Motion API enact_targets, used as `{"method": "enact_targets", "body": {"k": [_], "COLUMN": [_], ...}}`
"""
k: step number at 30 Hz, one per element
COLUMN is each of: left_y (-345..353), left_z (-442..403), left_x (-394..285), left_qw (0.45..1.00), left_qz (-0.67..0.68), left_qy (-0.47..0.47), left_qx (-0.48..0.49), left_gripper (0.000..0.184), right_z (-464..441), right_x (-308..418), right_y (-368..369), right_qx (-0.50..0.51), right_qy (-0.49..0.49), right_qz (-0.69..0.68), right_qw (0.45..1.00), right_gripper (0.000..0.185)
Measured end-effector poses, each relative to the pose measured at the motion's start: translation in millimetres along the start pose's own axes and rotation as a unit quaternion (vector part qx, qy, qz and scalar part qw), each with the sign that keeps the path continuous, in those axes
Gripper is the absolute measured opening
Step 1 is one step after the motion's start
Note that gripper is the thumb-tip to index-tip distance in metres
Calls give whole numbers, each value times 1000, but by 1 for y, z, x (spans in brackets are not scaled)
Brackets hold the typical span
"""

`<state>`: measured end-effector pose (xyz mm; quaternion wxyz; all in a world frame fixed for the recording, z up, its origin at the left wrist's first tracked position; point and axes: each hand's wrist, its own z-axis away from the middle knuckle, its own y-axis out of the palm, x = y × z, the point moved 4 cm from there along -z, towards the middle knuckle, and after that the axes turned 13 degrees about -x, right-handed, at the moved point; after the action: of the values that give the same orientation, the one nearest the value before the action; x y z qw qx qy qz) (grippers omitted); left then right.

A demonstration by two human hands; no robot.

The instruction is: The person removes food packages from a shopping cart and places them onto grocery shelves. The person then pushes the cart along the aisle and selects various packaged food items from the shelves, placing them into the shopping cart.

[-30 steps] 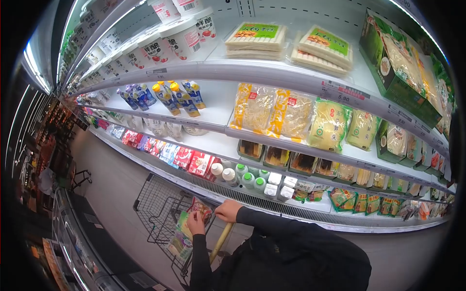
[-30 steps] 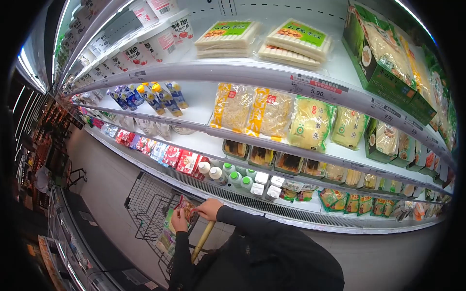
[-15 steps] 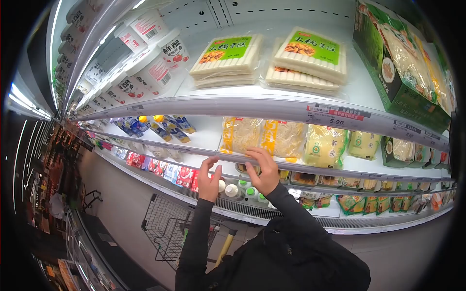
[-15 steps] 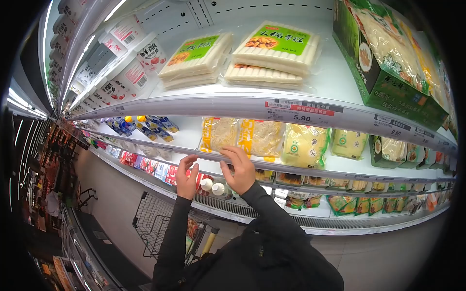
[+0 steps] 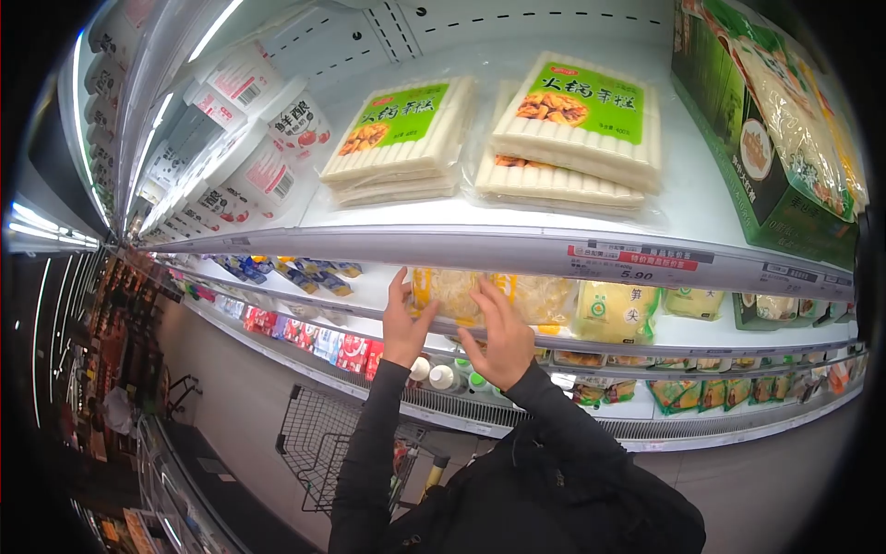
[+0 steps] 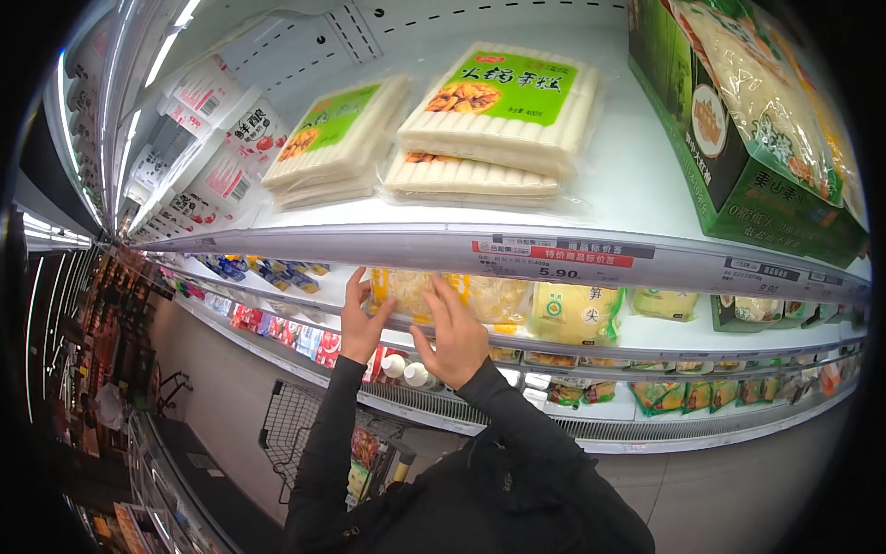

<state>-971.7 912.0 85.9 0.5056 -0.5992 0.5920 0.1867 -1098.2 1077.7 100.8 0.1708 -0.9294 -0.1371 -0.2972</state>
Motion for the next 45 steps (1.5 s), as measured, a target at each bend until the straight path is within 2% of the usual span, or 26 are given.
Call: {"method": "enact_targets", "body": {"k": [4, 6, 10, 15, 18, 21, 23, 24, 26, 27, 29, 34, 37, 38, 39, 40, 41, 42, 43, 44, 45], "left_y": [0, -7, -24, -45, -61, -83, -99, -106, -122, -130, -146, -187, -212, -222, -232, -240, -248, -267, -270, -272, -281], "left_z": [-2, 0, 3, 22, 36, 57, 70, 78, 90, 96, 110, 147, 176, 188, 199, 208, 216, 222, 231, 240, 248], "left_x": [-7, -17, -38, -40, -43, -37, -32, -29, -22, -15, -2, 21, 38, 50, 57, 56, 55, 37, 44, 50, 43], "left_qw": [997, 983, 975, 948, 924, 920, 916, 914, 905, 902, 898, 887, 860, 850, 881, 907, 905, 928, 914, 894, 893], "left_qz": [48, 147, 200, 268, 333, 334, 335, 334, 344, 349, 350, 342, 363, 367, 319, 269, 238, 127, 179, 228, 203], "left_qy": [34, -51, -45, -102, -123, -153, -155, -161, -159, -163, -166, -187, -234, -238, -204, -174, -142, -137, -94, -47, -40], "left_qx": [-50, -95, -90, -140, -138, -134, -153, -163, -191, -198, -208, -249, -272, -294, -284, -272, -322, -321, -353, -383, -399], "left_gripper": [77, 73, 71, 66, 64, 62, 62, 61, 58, 57, 52, 41, 33, 33, 31, 30, 25, 20, 19, 18, 16], "right_z": [-2, -2, -5, -3, 5, 12, 26, 31, 40, 49, 68, 85, 95, 96, 99, 102, 97, 95, 90, 98, 102], "right_x": [-2, -3, -2, -2, 4, 19, 24, 34, 45, 50, 51, 94, 113, 122, 130, 138, 152, 169, 191, 196, 203], "right_y": [1, 1, -3, -11, -14, -5, 14, 19, 33, 43, 69, 104, 123, 125, 127, 133, 139, 145, 147, 154, 159], "right_qx": [12, 14, -3, -11, -15, 9, 44, 53, 100, 111, 148, 270, 320, 318, 315, 339, 323, 301, 286, 283, 282], "right_qy": [-3, -4, -24, -39, -32, -17, 124, 121, 231, 225, 260, 229, 217, 167, 116, 110, 14, -80, -85, -111, -148], "right_qz": [5, 3, -42, -103, -118, -122, -295, -298, -305, -307, -337, -314, -318, -284, -251, -251, -280, -311, -333, -328, -331], "right_qw": [1000, 1000, 999, 994, 992, 992, 946, 945, 918, 918, 893, 881, 866, 889, 908, 900, 904, 898, 895, 894, 888], "right_gripper": [62, 61, 60, 60, 62, 66, 73, 73, 84, 84, 96, 107, 104, 93, 81, 81, 61, 42, 26, 24, 23]}}
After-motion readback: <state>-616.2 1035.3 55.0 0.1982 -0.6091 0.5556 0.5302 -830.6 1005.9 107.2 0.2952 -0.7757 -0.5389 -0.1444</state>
